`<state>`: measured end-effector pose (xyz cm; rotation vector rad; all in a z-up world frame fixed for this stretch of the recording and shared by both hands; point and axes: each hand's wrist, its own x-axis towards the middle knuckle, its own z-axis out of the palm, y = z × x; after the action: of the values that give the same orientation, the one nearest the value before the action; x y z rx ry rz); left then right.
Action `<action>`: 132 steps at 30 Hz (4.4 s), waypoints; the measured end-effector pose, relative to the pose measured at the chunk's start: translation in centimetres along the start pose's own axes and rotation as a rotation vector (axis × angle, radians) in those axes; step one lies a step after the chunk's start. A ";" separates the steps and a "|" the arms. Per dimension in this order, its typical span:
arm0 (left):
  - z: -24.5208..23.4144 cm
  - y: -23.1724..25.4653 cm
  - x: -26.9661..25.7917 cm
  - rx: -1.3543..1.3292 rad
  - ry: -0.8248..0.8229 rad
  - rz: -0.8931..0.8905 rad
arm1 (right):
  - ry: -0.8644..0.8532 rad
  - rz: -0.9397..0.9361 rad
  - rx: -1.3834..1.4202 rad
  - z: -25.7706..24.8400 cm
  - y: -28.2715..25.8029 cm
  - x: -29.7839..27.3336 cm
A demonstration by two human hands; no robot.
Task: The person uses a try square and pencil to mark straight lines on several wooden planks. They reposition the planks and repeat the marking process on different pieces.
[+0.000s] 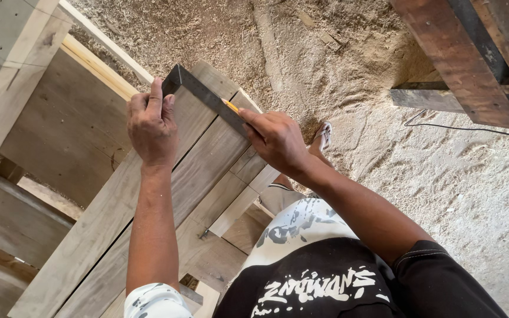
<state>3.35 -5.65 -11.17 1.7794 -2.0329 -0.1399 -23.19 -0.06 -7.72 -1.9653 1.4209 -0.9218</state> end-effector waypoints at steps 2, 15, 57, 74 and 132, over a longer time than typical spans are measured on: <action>-0.1 0.2 0.1 0.021 0.019 0.016 | -0.010 -0.041 -0.052 0.6 0.4 0.8; -0.5 0.7 -0.3 0.047 0.019 0.037 | -0.005 -0.101 -0.068 0.8 -1.7 5.8; -13.4 6.8 -20.6 -0.261 0.179 0.049 | 0.223 0.536 0.990 -15.7 -1.5 -12.8; -6.6 13.2 -24.2 -0.138 -0.200 0.151 | -0.521 0.641 0.628 0.4 0.5 -16.7; -4.9 9.1 -21.3 -0.108 -0.356 0.309 | -0.203 0.443 0.527 -4.0 -4.9 -10.5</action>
<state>-1.46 17.46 -8.97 1.4325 -2.4679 -0.4905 -25.62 11.31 -3.77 -1.2520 1.2608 -0.7643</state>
